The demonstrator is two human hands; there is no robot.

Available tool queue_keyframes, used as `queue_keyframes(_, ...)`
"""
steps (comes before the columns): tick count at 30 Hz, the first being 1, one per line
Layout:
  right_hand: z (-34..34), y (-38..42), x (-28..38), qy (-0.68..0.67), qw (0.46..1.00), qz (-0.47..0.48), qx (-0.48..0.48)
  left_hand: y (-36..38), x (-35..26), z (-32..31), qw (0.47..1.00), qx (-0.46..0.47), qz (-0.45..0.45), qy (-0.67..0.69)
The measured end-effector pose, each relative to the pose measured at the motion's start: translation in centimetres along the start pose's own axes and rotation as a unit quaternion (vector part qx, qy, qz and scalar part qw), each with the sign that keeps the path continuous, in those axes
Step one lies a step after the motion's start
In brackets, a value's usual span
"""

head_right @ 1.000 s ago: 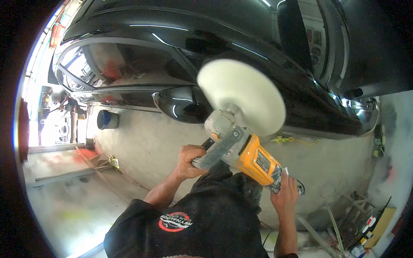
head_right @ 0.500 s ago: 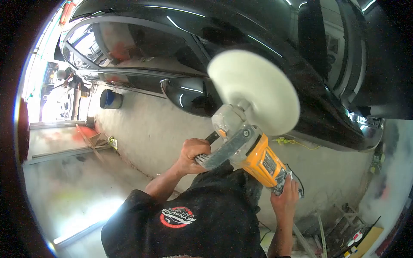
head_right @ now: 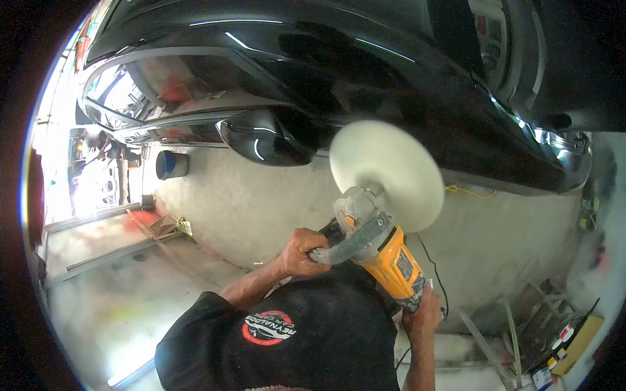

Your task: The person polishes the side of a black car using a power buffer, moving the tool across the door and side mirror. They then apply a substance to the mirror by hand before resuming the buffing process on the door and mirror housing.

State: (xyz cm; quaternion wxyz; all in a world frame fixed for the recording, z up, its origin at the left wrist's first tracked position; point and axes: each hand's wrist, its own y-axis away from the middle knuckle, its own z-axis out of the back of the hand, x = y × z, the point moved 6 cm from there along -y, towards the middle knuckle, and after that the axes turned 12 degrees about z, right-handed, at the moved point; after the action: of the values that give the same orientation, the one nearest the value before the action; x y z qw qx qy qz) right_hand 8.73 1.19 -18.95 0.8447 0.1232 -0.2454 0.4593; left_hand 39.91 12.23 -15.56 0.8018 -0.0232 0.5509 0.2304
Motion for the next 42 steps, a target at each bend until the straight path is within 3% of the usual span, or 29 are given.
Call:
queue_keyframes(8,-0.7,-1.1,-1.2,-0.027,0.999,-0.033,0.028,-0.7,-1.6,0.9,0.998,-0.032,-0.025,-0.039)
queue_keyframes(11,-0.5,-2.2,-0.8,-0.048,0.999,-0.006,-0.020,-1.1,-1.9,1.7,0.998,-0.040,-0.045,-0.037)
queue_keyframes(17,-0.9,-3.1,-0.1,-0.046,0.999,0.019,-0.019,-1.6,-2.5,3.2,0.998,-0.039,-0.045,-0.015)
queue_keyframes(23,-0.1,-2.9,0.2,0.000,0.998,-0.048,-0.035,-2.1,-2.3,2.4,0.996,-0.027,-0.087,0.024)
queue_keyframes(26,0.9,-3.6,0.4,0.017,0.996,0.015,-0.088,-2.3,-2.2,2.7,0.992,-0.038,-0.116,0.040)
queue_keyframes(32,0.2,-5.0,-1.9,0.114,0.991,0.060,-0.043,-2.2,-1.1,3.5,0.969,-0.102,-0.208,0.084)
queue_keyframes(35,0.4,-6.4,-1.5,0.120,0.979,0.137,-0.090,-2.2,0.1,3.7,0.962,-0.128,-0.225,0.082)
queue_keyframes(42,0.5,-8.5,-0.1,0.121,0.981,0.133,-0.071,-1.8,1.9,4.2,0.951,-0.174,-0.254,0.030)
